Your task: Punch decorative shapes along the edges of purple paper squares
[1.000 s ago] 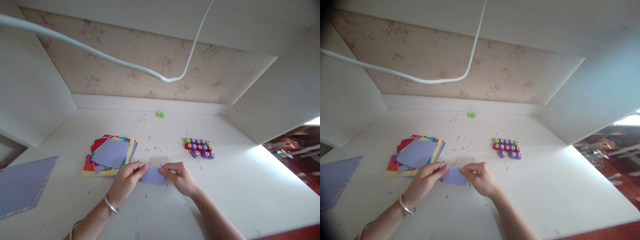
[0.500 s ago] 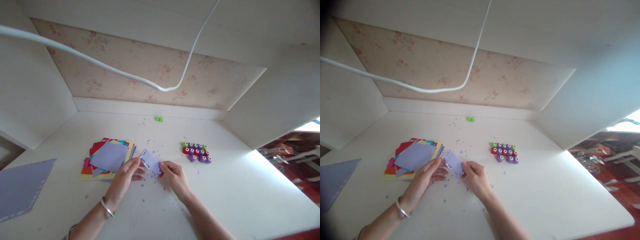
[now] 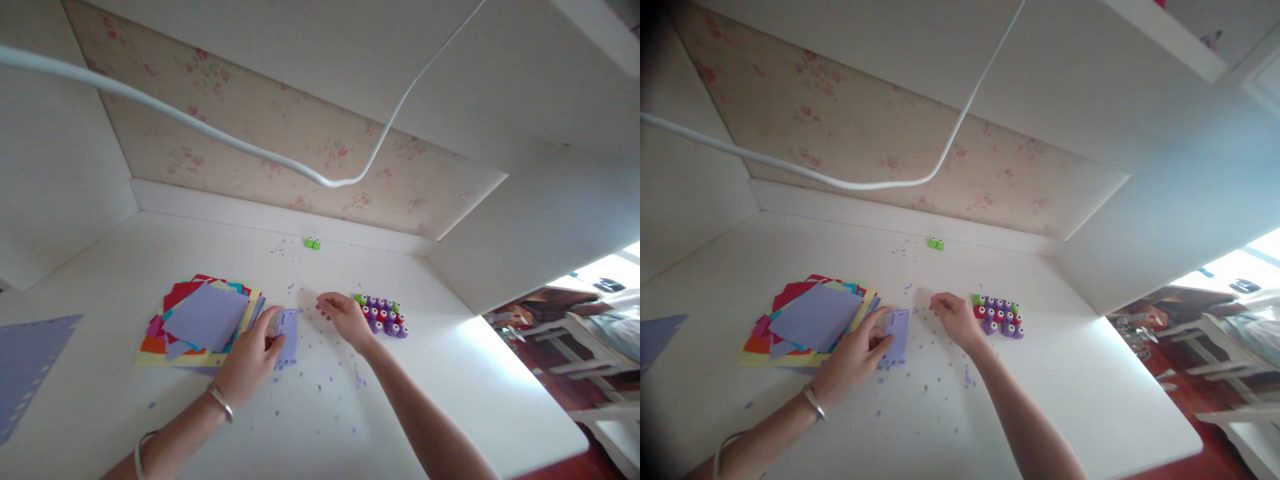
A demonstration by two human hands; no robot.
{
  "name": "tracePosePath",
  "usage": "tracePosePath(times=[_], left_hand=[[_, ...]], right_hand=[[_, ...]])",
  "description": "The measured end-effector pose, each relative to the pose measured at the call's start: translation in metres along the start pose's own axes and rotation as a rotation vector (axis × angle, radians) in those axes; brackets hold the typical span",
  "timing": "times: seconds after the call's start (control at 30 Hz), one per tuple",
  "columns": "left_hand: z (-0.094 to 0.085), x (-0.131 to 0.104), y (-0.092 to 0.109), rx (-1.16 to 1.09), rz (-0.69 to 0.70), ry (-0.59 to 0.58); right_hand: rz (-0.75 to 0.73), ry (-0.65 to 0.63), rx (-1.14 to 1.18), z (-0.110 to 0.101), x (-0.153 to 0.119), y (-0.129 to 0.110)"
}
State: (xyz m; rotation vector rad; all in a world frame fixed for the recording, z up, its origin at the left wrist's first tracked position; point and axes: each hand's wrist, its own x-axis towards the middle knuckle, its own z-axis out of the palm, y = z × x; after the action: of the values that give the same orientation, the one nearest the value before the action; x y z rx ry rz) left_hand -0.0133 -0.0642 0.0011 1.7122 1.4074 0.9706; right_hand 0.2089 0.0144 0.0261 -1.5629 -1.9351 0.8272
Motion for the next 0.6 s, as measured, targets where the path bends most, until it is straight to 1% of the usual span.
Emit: tracePosePath(times=[0.1,0.2,0.3,0.37,0.43,0.5,0.6], left_hand=[[0.001,-0.002,0.002,0.036,0.021,-0.014],[0.000,0.000,0.003,0.064,0.064,-0.014],[0.000,0.001,0.004,0.076,0.124,-0.010],[0.000,0.000,0.004,0.086,0.119,0.000],[0.001,0.000,0.004,0.097,0.106,0.011],[0.001,0.000,0.004,0.098,0.100,0.008],[0.000,0.002,0.004,0.098,0.095,-0.012]], right_hand=[[-0.015,0.020,-0.161,-0.012,0.058,0.003],[-0.048,0.035,-0.322,-0.019,0.114,0.001],[-0.082,0.048,-0.457,-0.019,0.156,-0.002],[-0.091,0.053,-0.530,-0.018,0.175,-0.002],[-0.101,0.039,-0.590,-0.016,0.187,0.000],[-0.113,0.001,-0.640,-0.017,0.195,0.002],[-0.117,-0.066,-0.705,-0.021,0.198,0.005]])
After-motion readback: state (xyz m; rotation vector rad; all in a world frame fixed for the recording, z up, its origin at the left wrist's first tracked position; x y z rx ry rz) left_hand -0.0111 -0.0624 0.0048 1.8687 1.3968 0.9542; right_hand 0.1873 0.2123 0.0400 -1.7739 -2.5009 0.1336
